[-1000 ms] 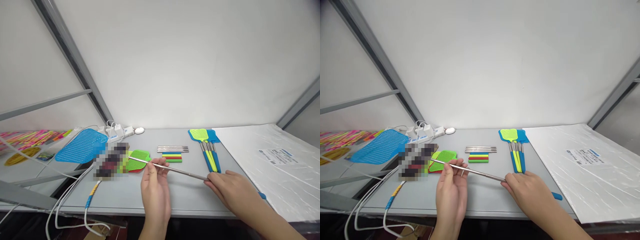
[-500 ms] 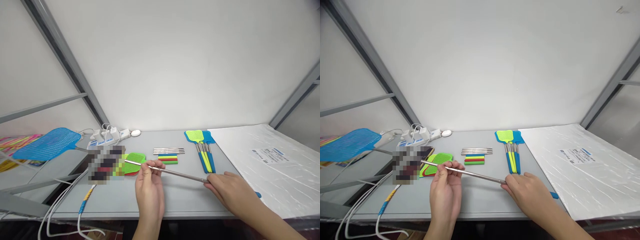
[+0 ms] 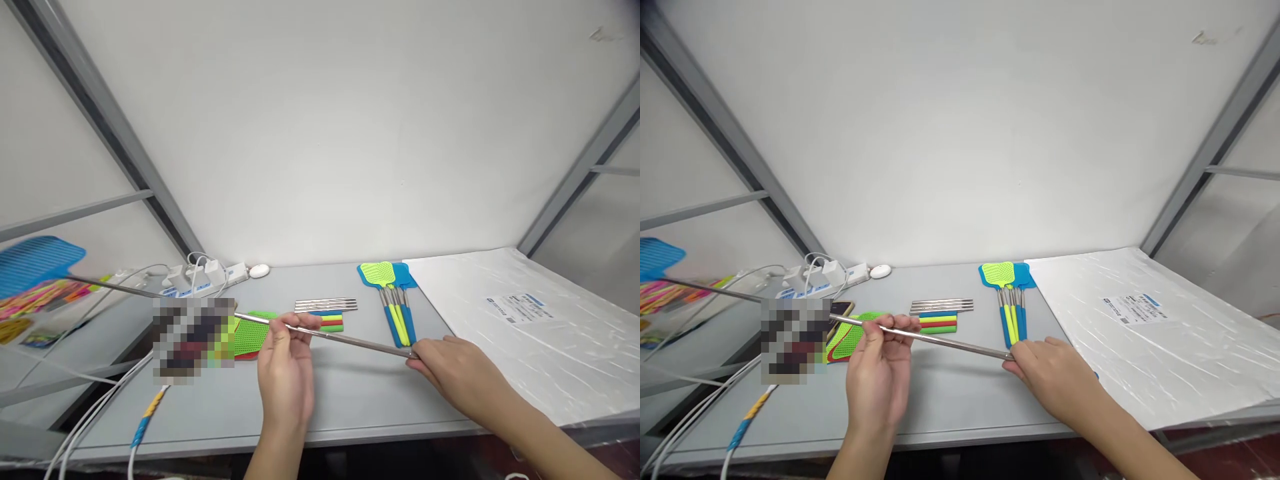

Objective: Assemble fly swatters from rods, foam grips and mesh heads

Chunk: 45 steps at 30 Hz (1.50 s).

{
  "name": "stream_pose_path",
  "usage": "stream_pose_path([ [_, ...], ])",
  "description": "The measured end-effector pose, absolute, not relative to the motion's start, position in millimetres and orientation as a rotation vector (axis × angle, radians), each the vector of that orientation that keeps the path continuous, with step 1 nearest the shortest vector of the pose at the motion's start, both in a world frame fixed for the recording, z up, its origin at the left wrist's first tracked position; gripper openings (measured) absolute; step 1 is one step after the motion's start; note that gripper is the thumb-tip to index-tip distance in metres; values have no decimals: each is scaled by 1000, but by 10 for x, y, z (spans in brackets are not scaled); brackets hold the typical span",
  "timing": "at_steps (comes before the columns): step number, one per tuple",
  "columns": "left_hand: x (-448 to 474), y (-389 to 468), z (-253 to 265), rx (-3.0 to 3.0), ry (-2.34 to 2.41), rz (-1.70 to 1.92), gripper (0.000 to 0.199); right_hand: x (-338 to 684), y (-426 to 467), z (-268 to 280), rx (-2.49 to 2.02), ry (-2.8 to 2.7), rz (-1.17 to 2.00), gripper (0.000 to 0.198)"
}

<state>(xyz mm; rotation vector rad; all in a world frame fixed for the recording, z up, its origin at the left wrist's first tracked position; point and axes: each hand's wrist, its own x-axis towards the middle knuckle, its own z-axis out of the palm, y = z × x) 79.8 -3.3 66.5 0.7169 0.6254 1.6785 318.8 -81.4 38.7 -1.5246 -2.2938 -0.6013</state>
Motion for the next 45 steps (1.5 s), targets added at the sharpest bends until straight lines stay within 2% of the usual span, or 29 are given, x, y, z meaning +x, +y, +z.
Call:
stream_pose_path([
  [7,1039,-93,588,699,630,1546,31,3296,-783,502,-1557,-2194,-725,32],
  [11,988,-110,527,669,670,1599,30,3308,-825,530,-1557,-2201,-700,32],
  [22,658,309,732,843,623,1667,30,3446,-864,406,-1676,-1996,-490,22],
  [29,754,332,569,793,665,1712,27,3178,-817,243,-1671,-2019,-302,22],
  [38,1224,-115,361,827,623,1372,33,2794,-718,355,-1682,-2034,-90,24],
  [45,880,32,429,864,655,1359,33,2809,-691,208,-1689,-2020,61,24],
])
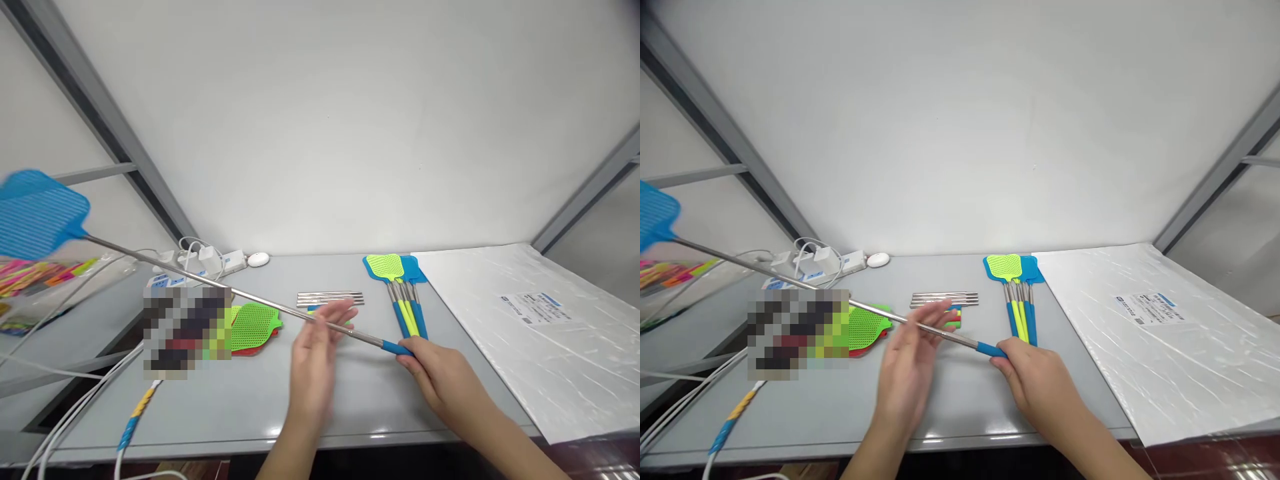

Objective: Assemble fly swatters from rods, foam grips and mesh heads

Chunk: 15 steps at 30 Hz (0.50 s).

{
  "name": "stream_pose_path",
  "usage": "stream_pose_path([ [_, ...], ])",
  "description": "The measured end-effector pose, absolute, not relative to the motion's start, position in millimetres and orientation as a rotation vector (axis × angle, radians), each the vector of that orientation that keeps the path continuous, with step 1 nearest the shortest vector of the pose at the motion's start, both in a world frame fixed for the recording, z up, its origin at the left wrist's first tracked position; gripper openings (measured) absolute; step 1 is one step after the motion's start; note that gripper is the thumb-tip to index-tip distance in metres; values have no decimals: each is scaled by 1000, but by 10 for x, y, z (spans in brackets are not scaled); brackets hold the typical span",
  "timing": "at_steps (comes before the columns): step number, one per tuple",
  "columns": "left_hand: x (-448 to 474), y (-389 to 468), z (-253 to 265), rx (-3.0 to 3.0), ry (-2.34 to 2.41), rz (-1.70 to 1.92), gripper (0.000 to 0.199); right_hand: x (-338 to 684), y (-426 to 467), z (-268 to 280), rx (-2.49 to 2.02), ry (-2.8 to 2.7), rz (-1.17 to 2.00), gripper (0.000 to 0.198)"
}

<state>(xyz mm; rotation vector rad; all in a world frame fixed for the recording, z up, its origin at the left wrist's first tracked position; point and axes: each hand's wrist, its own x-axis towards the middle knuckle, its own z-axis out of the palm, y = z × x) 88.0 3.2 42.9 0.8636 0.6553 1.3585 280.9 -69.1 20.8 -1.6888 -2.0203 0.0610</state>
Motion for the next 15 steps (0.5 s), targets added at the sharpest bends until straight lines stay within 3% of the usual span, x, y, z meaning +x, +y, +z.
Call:
stream_pose_path([
  [3,527,255,520,727,661,1557,40,2942,-751,157,-1675,-2003,79,21],
  [8,245,462,591,577,690,1806,33,3172,-836,135,-1679,-1985,103,17],
  [15,834,41,452,724,629,1579,34,3008,-810,144,-1657,-2062,77,17],
])
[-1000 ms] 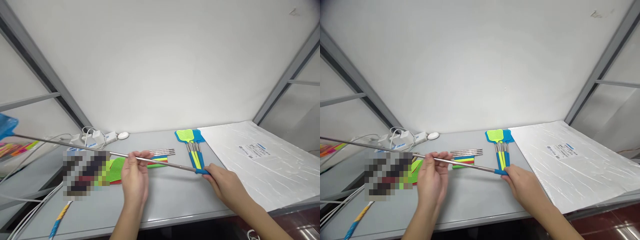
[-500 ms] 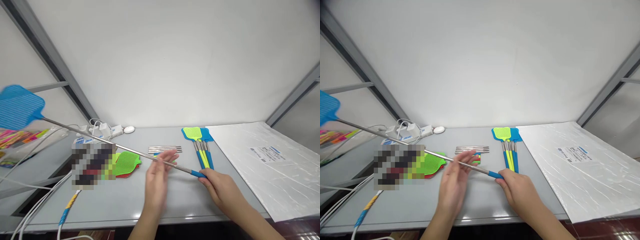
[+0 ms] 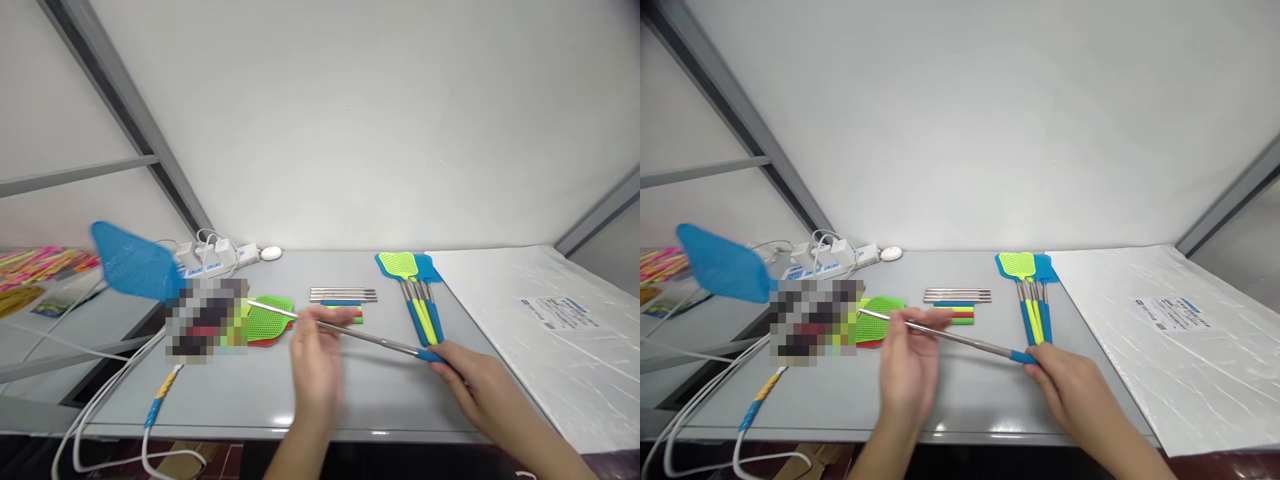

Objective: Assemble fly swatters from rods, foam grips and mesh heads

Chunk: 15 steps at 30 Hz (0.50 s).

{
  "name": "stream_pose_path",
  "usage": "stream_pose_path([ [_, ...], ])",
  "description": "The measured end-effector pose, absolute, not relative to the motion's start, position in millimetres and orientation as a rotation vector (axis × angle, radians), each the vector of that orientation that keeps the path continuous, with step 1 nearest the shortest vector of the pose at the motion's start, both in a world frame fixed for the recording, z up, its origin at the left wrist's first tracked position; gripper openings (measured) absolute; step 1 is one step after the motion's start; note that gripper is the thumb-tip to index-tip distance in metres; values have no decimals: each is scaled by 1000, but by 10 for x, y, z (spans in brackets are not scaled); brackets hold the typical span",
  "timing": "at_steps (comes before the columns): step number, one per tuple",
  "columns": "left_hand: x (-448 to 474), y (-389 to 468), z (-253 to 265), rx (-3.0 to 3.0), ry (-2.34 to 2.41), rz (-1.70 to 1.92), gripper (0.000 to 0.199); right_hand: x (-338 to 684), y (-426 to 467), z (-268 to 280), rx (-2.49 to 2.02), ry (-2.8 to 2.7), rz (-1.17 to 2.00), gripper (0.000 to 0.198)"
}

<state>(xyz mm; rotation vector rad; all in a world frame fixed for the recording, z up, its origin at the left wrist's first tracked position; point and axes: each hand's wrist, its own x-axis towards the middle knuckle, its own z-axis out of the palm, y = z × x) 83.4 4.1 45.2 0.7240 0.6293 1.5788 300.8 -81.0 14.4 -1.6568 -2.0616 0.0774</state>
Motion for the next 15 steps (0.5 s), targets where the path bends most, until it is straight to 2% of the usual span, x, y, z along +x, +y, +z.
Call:
stream_pose_path([
  [3,1045,-166,386,752,590,1425,40,2868,-806,155,-1612,-2067,106,19],
  [7,918,-164,414,791,574,1311,35,2925,-853,175,-1583,-2028,104,20],
  [12,325,243,572,541,546,1684,39,3138,-928,168,-1649,-2025,172,18],
  [15,148,420,604,393,520,1788,34,3141,-905,153,-1658,-2021,167,19],
])
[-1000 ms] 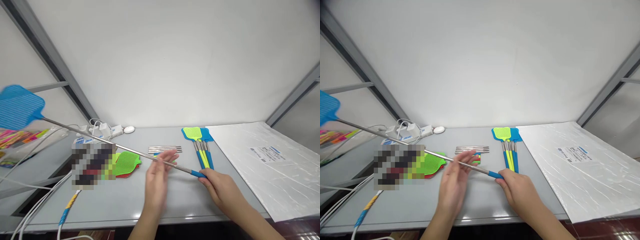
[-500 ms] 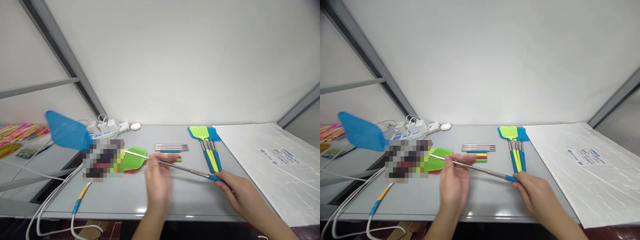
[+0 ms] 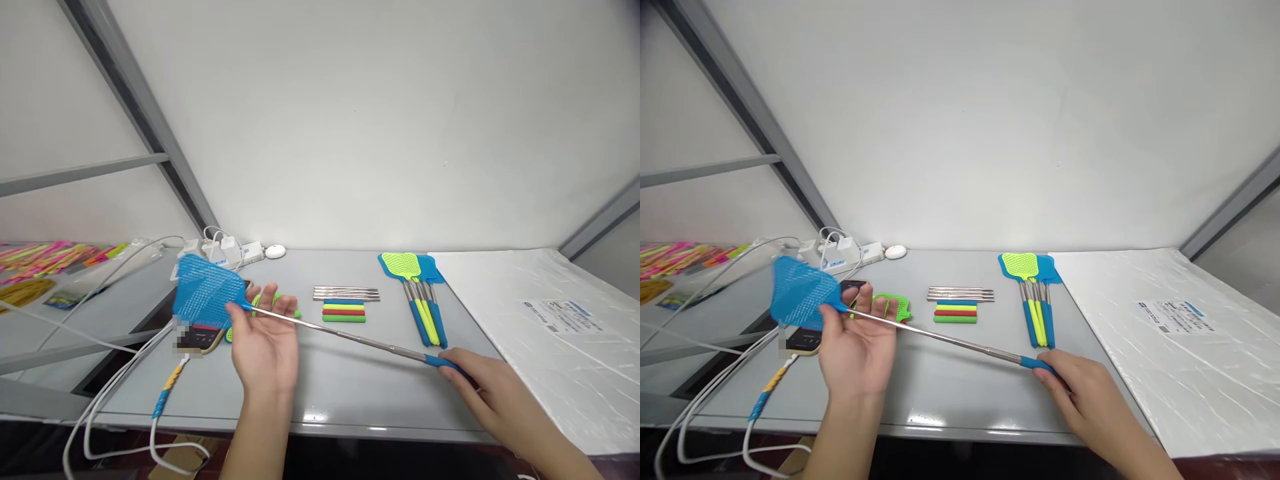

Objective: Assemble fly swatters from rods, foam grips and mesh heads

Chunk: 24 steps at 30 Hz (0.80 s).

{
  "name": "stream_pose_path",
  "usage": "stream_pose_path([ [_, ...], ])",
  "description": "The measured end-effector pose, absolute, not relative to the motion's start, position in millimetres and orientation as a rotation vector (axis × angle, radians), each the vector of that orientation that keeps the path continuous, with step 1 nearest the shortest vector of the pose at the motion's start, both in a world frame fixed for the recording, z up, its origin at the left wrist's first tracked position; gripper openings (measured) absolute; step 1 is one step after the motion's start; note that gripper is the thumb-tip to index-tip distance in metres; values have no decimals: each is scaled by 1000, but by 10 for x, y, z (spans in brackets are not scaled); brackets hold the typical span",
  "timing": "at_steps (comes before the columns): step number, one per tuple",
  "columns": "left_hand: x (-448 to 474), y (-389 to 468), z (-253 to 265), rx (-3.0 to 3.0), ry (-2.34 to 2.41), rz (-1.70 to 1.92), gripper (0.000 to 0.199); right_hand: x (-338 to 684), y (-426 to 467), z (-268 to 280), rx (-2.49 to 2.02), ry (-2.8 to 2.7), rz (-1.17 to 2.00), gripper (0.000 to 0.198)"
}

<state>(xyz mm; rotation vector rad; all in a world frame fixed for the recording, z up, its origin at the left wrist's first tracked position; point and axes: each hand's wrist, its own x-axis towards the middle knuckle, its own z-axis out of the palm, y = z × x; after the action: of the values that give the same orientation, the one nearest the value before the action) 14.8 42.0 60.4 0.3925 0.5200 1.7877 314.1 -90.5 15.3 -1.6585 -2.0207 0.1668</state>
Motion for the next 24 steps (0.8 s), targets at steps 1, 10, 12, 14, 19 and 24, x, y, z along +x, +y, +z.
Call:
stream_pose_path([
  [1,167,428,599,363,509,1809,33,3106,-886,145,-1649,-2009,145,20],
  [10,1075,-180,438,645,606,1659,38,2299,-755,139,-1552,-1818,612,32],
  [12,1116,-218,428,710,624,1641,40,2249,-763,205,-1510,-1680,905,37],
  [14,1118,-214,426,738,642,1592,43,2251,-774,274,-1442,-1488,1291,43],
  [19,1130,-157,414,711,677,1533,44,2254,-783,326,-1209,-1043,1804,44],
  [24,1080,28,339,816,751,1411,45,2251,-702,243,-1420,-1264,1434,41],
])
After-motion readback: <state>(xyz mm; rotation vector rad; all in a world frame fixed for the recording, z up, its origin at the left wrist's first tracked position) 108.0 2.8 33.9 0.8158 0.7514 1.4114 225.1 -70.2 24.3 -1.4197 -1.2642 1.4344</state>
